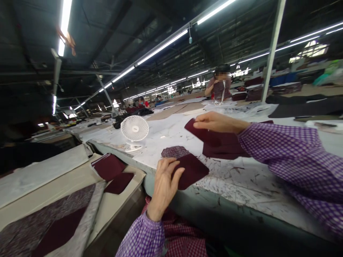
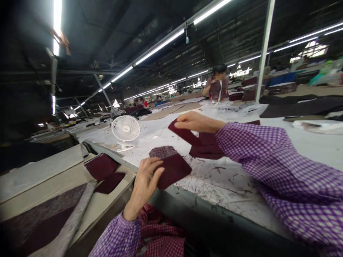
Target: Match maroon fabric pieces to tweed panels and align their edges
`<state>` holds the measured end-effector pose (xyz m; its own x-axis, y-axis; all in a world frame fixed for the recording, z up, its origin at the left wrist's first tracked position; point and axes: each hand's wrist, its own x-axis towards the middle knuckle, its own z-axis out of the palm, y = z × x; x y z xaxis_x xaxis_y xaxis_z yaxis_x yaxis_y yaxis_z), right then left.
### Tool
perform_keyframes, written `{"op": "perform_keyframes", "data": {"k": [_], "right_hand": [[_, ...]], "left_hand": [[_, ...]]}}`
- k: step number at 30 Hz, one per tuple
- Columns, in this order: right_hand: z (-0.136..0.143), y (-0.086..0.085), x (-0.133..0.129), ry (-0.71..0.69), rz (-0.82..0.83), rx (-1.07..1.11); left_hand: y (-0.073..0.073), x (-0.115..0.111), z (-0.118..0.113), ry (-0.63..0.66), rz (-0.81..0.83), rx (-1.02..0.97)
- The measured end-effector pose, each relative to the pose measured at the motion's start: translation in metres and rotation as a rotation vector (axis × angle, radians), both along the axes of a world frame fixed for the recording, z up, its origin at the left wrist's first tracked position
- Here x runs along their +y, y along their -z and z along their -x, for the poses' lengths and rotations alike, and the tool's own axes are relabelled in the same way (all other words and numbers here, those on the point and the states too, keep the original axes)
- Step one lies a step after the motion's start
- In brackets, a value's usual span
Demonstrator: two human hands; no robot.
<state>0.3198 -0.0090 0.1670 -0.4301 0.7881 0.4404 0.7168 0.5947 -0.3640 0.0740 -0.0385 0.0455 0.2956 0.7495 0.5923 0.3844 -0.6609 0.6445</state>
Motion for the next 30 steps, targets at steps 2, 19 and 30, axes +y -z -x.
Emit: {"op": "perform_keyframes", "data": {"k": [2,19,30], "right_hand": [[0.032,0.005,-0.021,-0.236,0.061,-0.133],[0.016,0.067,-0.021,-0.092,0.581,-0.046],[0.025,0.054,-0.032,-0.383,0.777,0.181]], "left_hand": [[-0.005,-0.005,0.000,0.108,0.362,-0.361],[0.008,-0.032,0.006,0.248,0.596,-0.753],[-0.018,-0.013,0.028,0.138,0.479,-0.479]]}}
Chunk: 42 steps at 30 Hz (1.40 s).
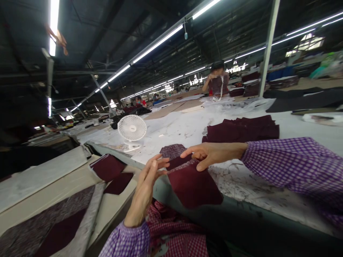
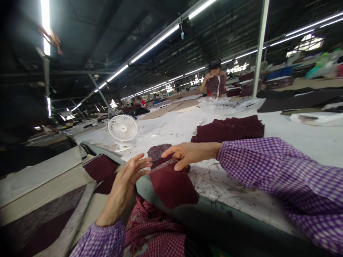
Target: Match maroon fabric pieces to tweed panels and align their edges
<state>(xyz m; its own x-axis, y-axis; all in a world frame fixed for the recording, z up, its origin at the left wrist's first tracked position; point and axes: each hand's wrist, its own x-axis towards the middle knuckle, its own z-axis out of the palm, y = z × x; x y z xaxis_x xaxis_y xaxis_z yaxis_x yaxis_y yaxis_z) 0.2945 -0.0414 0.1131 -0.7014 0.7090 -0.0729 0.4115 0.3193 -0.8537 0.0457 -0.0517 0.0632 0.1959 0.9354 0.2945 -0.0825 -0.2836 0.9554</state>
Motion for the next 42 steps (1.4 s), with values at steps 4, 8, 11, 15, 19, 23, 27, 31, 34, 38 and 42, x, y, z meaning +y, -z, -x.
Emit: {"op": "perform_keyframes", "data": {"k": [4,8,11,15,19,23,27,31,34,38,42], "right_hand": [[0.001,0.002,0.003,0.014,-0.080,-0.013],[-0.002,0.016,0.015,0.141,-0.316,-0.225],[-0.008,0.025,0.022,0.183,-0.443,-0.330],[-0.020,0.027,0.031,0.167,-0.531,-0.370],[-0.031,0.028,0.040,0.181,-0.588,-0.405],[-0.033,0.034,0.044,0.154,-0.711,-0.442],[-0.031,0.036,0.043,0.142,-0.736,-0.467],[-0.029,0.033,0.040,0.132,-0.734,-0.487],[-0.026,0.032,0.037,0.149,-0.765,-0.508],[-0.022,0.035,0.036,0.163,-0.810,-0.545],[-0.023,0.040,0.035,0.149,-0.862,-0.563]], "left_hand": [[-0.014,0.013,-0.028,0.088,-0.120,0.406],[0.002,0.031,-0.064,0.050,-0.225,0.563],[0.016,0.040,-0.079,-0.028,-0.365,0.696],[0.024,0.044,-0.083,-0.066,-0.489,0.797],[0.027,0.046,-0.081,-0.076,-0.549,0.823],[0.028,0.045,-0.081,-0.089,-0.567,0.821],[0.028,0.042,-0.083,-0.116,-0.569,0.836],[0.028,0.041,-0.083,-0.123,-0.578,0.866],[0.029,0.041,-0.083,-0.127,-0.593,0.873],[0.030,0.042,-0.083,-0.127,-0.594,0.871],[0.031,0.041,-0.082,-0.136,-0.582,0.838]]}}
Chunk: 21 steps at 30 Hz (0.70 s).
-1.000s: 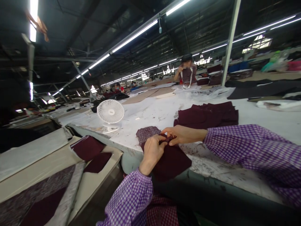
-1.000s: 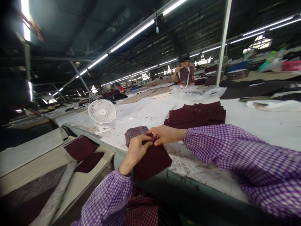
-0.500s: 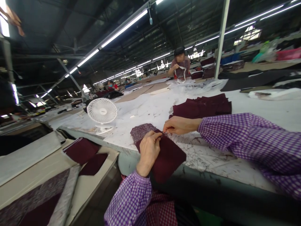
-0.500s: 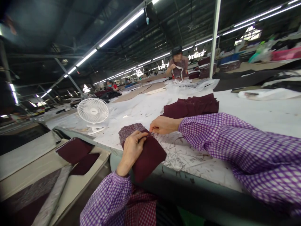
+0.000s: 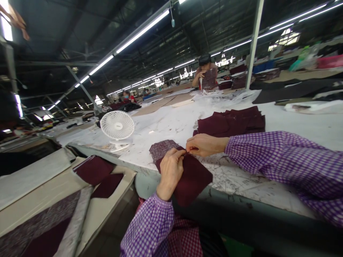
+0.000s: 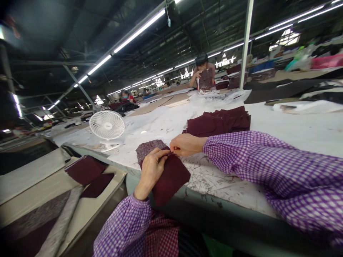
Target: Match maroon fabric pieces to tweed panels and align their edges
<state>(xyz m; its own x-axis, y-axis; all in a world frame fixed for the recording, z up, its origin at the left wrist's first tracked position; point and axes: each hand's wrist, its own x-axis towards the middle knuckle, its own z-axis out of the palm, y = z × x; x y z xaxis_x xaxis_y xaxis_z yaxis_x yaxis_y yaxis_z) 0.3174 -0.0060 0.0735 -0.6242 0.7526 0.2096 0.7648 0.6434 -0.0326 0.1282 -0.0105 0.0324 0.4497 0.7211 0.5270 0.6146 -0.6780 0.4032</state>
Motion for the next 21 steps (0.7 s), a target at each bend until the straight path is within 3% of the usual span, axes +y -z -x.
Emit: {"op": "perform_keyframes", "data": {"k": [7,14,17,21], "right_hand": [[-0.001,0.001,-0.005,-0.114,-0.201,-0.178],[-0.002,0.008,-0.005,-0.216,-0.353,-0.412],[-0.005,0.004,-0.005,-0.125,-0.283,-0.371],[0.005,-0.008,-0.012,-0.038,-0.099,-0.108]], "left_hand": [[0.006,0.004,0.005,0.064,0.012,-0.050],[0.003,0.002,0.004,0.058,-0.166,0.260],[0.000,0.000,0.003,0.037,-0.169,0.306],[-0.001,-0.001,0.000,0.007,-0.146,0.336]]}}
